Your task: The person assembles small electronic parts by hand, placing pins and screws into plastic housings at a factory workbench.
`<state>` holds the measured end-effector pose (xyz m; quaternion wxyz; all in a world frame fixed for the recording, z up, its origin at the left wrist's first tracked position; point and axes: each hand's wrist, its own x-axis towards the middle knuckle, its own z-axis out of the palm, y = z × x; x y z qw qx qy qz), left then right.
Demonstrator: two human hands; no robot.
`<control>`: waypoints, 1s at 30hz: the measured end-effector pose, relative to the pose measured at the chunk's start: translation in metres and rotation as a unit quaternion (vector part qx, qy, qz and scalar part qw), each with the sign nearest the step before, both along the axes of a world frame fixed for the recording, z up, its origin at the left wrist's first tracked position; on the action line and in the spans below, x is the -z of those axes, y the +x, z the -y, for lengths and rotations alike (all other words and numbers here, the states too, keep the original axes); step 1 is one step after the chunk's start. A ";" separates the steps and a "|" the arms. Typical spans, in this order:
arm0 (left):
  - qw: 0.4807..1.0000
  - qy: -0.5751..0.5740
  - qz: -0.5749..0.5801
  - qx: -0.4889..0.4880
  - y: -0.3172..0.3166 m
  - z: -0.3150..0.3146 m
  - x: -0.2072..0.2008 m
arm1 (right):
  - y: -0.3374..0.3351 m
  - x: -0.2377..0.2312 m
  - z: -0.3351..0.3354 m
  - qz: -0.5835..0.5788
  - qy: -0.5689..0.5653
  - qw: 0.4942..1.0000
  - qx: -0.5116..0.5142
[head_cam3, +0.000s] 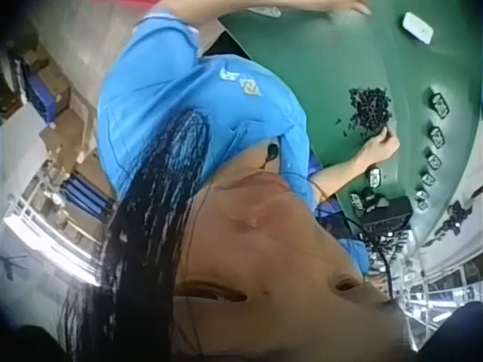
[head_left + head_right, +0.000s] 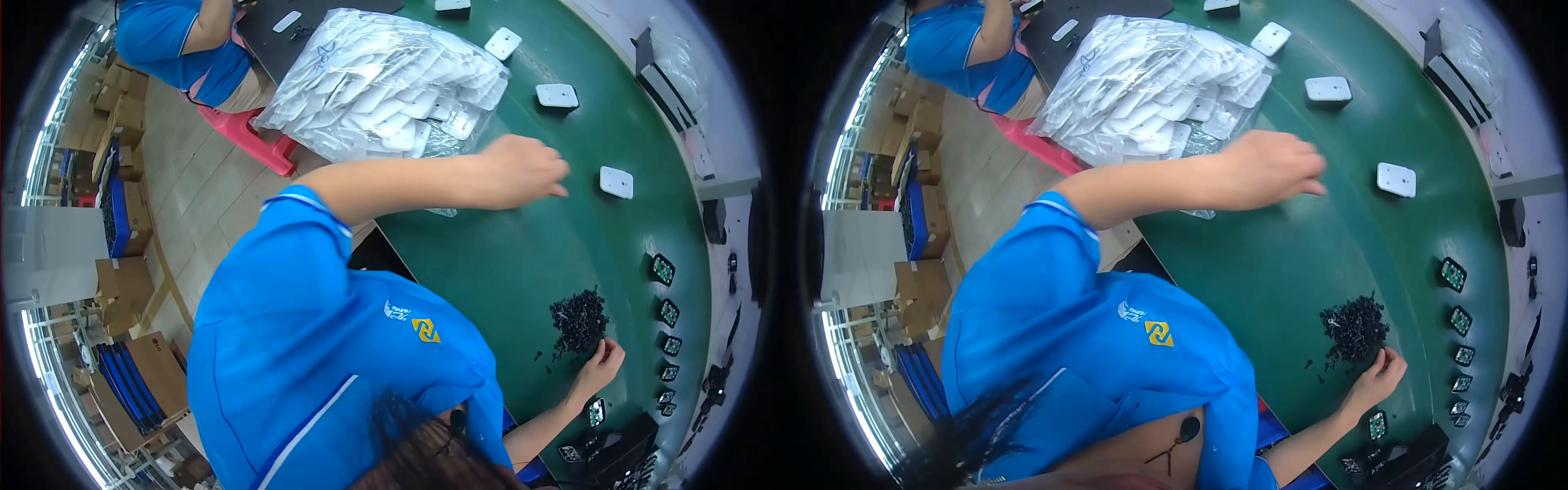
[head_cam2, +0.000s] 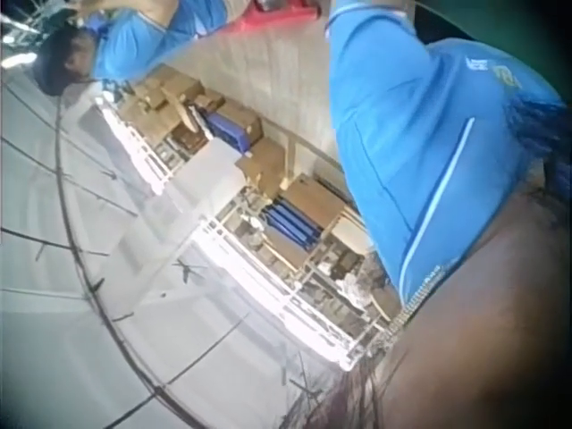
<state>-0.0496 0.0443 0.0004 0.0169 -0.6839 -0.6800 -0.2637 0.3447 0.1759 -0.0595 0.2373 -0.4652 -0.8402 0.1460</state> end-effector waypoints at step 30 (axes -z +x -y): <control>0.881 -0.103 0.457 0.060 0.054 0.058 0.008 | -0.144 -0.065 0.088 -0.414 -0.372 0.828 -0.063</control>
